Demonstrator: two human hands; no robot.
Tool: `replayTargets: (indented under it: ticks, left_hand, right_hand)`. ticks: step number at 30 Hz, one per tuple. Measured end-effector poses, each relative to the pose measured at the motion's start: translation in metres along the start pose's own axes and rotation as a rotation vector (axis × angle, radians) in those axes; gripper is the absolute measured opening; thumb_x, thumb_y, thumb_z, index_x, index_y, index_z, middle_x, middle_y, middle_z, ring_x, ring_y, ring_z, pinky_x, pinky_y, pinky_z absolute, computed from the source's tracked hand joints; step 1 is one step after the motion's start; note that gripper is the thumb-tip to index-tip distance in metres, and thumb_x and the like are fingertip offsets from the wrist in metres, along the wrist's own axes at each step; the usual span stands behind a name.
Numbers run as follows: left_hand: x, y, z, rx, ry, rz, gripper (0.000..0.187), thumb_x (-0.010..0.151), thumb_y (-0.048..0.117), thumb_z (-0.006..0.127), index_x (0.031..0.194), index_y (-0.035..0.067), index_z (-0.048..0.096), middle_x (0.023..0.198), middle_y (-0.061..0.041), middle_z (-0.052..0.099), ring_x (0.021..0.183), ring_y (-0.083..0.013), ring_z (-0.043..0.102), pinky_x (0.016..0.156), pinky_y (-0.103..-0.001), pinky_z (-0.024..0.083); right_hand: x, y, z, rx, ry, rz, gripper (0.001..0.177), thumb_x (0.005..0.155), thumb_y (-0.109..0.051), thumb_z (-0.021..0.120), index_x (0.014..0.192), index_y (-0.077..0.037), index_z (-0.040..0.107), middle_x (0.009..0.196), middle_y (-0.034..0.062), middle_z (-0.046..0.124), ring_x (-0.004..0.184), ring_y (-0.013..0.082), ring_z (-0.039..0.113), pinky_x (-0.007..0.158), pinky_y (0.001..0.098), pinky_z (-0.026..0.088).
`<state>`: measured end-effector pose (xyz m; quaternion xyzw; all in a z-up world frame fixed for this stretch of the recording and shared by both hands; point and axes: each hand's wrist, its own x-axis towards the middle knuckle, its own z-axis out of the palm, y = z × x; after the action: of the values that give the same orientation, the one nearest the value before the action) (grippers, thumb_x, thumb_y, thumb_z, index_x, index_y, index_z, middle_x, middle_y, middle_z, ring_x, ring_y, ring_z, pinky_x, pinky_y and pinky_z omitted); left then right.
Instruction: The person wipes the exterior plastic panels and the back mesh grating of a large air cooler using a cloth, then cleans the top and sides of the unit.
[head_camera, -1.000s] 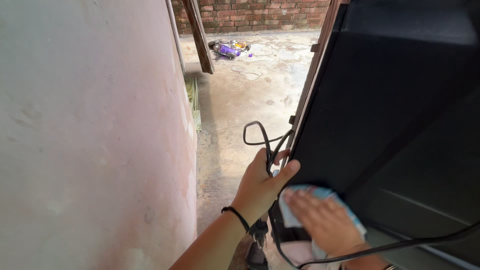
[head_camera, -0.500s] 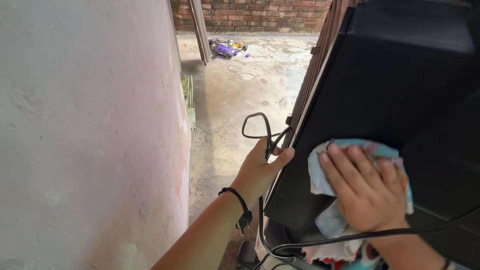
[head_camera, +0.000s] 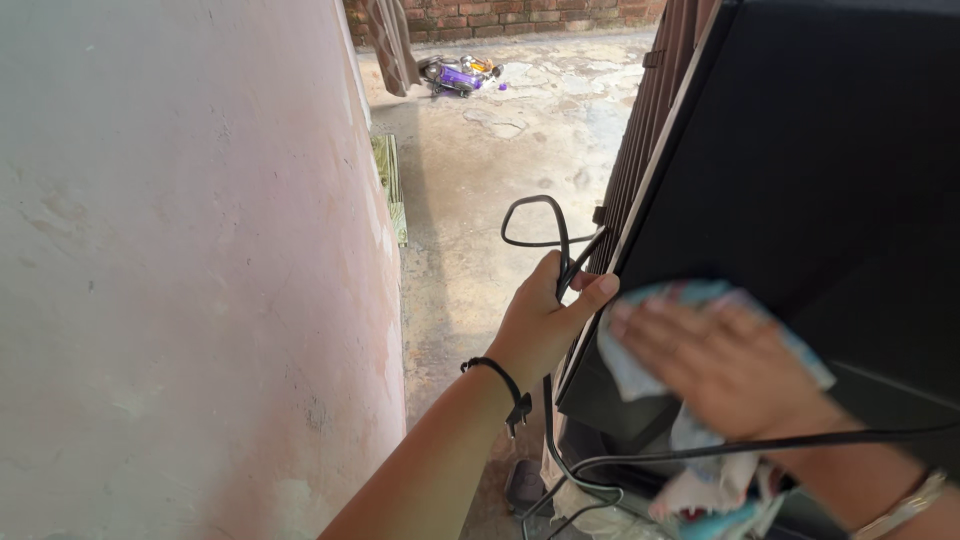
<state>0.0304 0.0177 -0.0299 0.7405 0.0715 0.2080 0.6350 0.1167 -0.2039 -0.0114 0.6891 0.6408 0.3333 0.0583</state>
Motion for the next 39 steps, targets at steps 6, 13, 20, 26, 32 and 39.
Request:
replayTargets:
  ticks: [6,13,20,26,32,39]
  left_hand:
    - [0.002,-0.006,0.007,-0.021,0.041,0.002,0.051,0.089,0.053,0.070,0.098,0.004,0.060,0.089,-0.006,0.073,0.071,-0.0108,0.058,0.064,-0.027,0.049]
    - [-0.001,-0.012,0.007,-0.021,0.040,-0.042,0.050,0.084,0.054,0.072,0.096,0.006,0.062,0.086,-0.004,0.073,0.063,-0.0096,0.057,0.058,-0.026,0.048]
    - [0.003,-0.007,0.006,-0.056,0.068,0.126,0.049,0.088,0.054,0.071,0.096,0.007,0.061,0.085,0.000,0.071,0.077,-0.0080,0.065,0.069,-0.024,0.052]
    - [0.002,0.006,0.005,-0.065,0.065,-0.089,0.051,0.091,0.058,0.062,0.091,0.007,0.062,0.073,-0.002,0.063,0.069,-0.0099,0.061,0.062,-0.027,0.050]
    - [0.002,0.011,-0.003,0.002,0.036,-0.117,0.055,0.097,0.059,0.052,0.080,0.006,0.055,0.068,0.004,0.067,0.054,-0.0111,0.038,0.048,-0.032,0.033]
    - [0.007,0.000,0.002,0.032,0.031,-0.125,0.039,0.092,0.043,0.064,0.083,0.005,0.056,0.060,0.000,0.049,0.054,-0.0103,0.043,0.047,-0.031,0.035]
  right_hand:
    - [0.019,0.003,-0.034,-0.363,0.127,0.185,0.051,0.095,-0.015,0.052,0.145,-0.019,0.064,0.150,0.0008,0.060,0.138,0.0206,0.051,0.106,0.0459,0.031]
    - [-0.045,-0.103,0.118,0.042,-0.181,-0.052,0.072,0.088,-0.038,0.045,0.153,-0.009,0.038,0.160,0.0020,0.036,0.143,0.0147,0.037,0.113,0.0379,0.028]
    - [-0.019,-0.066,0.074,-0.060,-0.010,-0.072,0.055,0.100,-0.030,0.047,0.154,-0.017,0.049,0.155,0.0019,0.049,0.141,0.0123,0.043,0.118,0.0387,0.023]
    - [0.042,-0.003,-0.030,-0.275,0.058,-0.047,0.048,0.101,-0.026,0.053,0.149,-0.025,0.057,0.155,-0.0048,0.055,0.143,0.0125,0.047,0.124,0.0441,0.020]
    - [0.076,0.033,-0.079,-0.500,0.404,0.313,0.055,0.088,-0.014,0.061,0.143,-0.009,0.067,0.151,0.0131,0.056,0.139,0.0332,0.049,0.115,0.0537,0.022]
    - [0.082,0.045,-0.057,0.029,0.650,0.352,0.053,0.108,-0.015,0.038,0.158,0.004,0.037,0.164,0.0268,0.036,0.153,0.0397,0.040,0.125,0.0491,0.042]
